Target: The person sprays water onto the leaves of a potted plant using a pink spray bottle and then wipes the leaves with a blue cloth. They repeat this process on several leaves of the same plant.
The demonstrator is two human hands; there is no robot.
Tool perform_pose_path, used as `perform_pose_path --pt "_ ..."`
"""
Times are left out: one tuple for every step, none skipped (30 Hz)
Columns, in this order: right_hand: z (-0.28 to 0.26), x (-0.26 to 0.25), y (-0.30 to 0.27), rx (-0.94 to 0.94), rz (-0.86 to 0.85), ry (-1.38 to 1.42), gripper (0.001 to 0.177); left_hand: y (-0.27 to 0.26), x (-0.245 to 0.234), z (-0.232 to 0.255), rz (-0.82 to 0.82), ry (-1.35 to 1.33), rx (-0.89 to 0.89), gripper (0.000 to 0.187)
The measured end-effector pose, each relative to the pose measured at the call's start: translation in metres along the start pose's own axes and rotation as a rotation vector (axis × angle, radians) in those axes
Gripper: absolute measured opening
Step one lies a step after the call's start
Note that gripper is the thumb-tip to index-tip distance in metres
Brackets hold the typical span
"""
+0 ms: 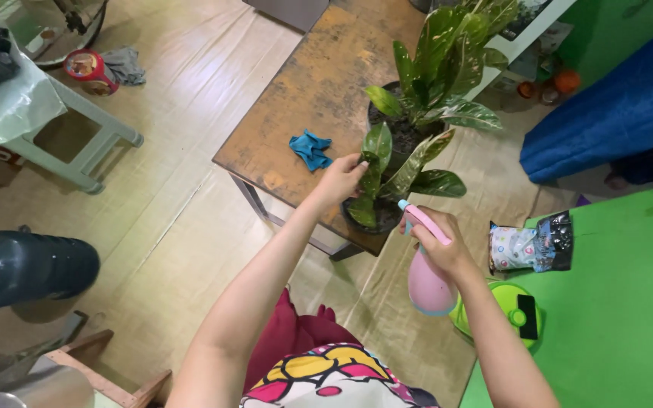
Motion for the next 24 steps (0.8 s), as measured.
perform_pose_path --pt "0.004 -0.002 -0.002 -0.001 -0.001 -0.002 0.008 -0.001 0.001 0.000 0.002 -0.002 0.001 0.028" --pt "0.007 -0.004 -0.004 -0.005 -0.009 0.007 0.008 -0.002 0.002 0.000 0.006 -0.009 0.003 0.029" --pt "0.009 -0.006 -0.004 -0.010 -0.016 0.016 0.009 -0.001 0.003 0.001 0.010 -0.015 0.006 0.029" --pt "0.007 -0.009 -0.006 -0.013 -0.017 0.015 0.009 -0.003 0.004 0.004 0.012 -0.016 0.009 0.029" --pt "0.007 -0.009 -0.008 0.010 -0.035 0.025 0.009 -0.005 0.003 0.008 0.021 -0.016 0.031 0.030" --pt "0.007 -0.009 -0.010 0.032 -0.053 0.034 0.009 -0.007 0.002 0.013 0.030 -0.016 0.054 0.031" --pt "0.008 -0.011 -0.010 0.031 -0.054 0.035 0.009 -0.018 0.002 0.034 0.031 -0.015 0.055 0.031" --pt "0.008 -0.014 -0.011 0.021 -0.056 0.036 0.008 -0.030 0.001 0.063 0.026 0.101 0.130 0.037" --pt "0.008 -0.016 -0.012 0.012 -0.057 0.039 0.007 -0.042 0.000 0.091 0.019 0.220 0.204 0.044" --pt "0.011 -0.016 -0.012 0.012 -0.058 0.042 0.007 -0.043 0.002 0.092 0.019 0.222 0.203 0.044" --pt "0.011 -0.017 -0.013 -0.003 -0.064 0.043 0.006 -0.044 0.004 0.095 0.016 0.215 0.212 0.042" --pt "0.011 -0.017 -0.013 -0.019 -0.071 0.045 0.005 -0.045 0.006 0.098 0.013 0.209 0.220 0.040" --pt "0.011 -0.017 -0.013 -0.021 -0.073 0.046 0.005 -0.040 0.006 0.094 0.016 0.211 0.221 0.040" --pt "0.011 -0.015 -0.012 -0.027 -0.090 0.041 0.005 -0.035 0.006 0.086 0.011 0.147 0.179 0.042" --pt "0.011 -0.013 -0.013 -0.029 -0.108 0.037 0.005 -0.032 0.007 0.077 0.006 0.084 0.134 0.045" --pt "0.010 -0.011 -0.014 -0.028 -0.113 0.040 0.005 -0.031 0.003 0.070 0.009 0.086 0.130 0.045" --pt "0.007 -0.011 -0.012 -0.043 -0.109 0.055 0.005 -0.028 -0.001 0.065 0.009 0.061 0.131 0.039" --pt "0.004 -0.010 -0.011 -0.058 -0.105 0.071 0.006 -0.025 -0.005 0.059 0.010 0.037 0.132 0.035" --pt "0.005 -0.010 -0.011 -0.056 -0.108 0.071 0.006 -0.021 -0.007 0.054 0.012 0.037 0.129 0.035" --pt "0.004 -0.010 -0.010 -0.060 -0.106 0.075 0.005 -0.018 -0.011 0.051 0.043 0.017 0.150 0.034" --pt "0.005 -0.008 -0.010 -0.062 -0.106 0.080 0.004 -0.016 -0.016 0.046 0.075 -0.003 0.167 0.034" --pt "0.007 -0.008 -0.008 -0.056 -0.111 0.080 0.004 -0.008 -0.022 0.033 0.078 -0.004 0.161 0.034" --pt "0.008 -0.007 -0.008 -0.075 -0.112 0.056 0.005 -0.002 -0.029 0.024 0.099 0.009 0.222 0.032" --pt "0.009 -0.006 -0.007 -0.093 -0.114 0.033 0.005 0.004 -0.036 0.016 0.121 0.023 0.284 0.030"
Point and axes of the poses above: each hand's wrist, its own y-axis towards the middle knuckle, its own x-axis out of the palm, z = x × y, the point moved 10 cm from there along y, towards the middle knuckle, and after that the axes turned 8 degrees about x, right-handed, at the moved point
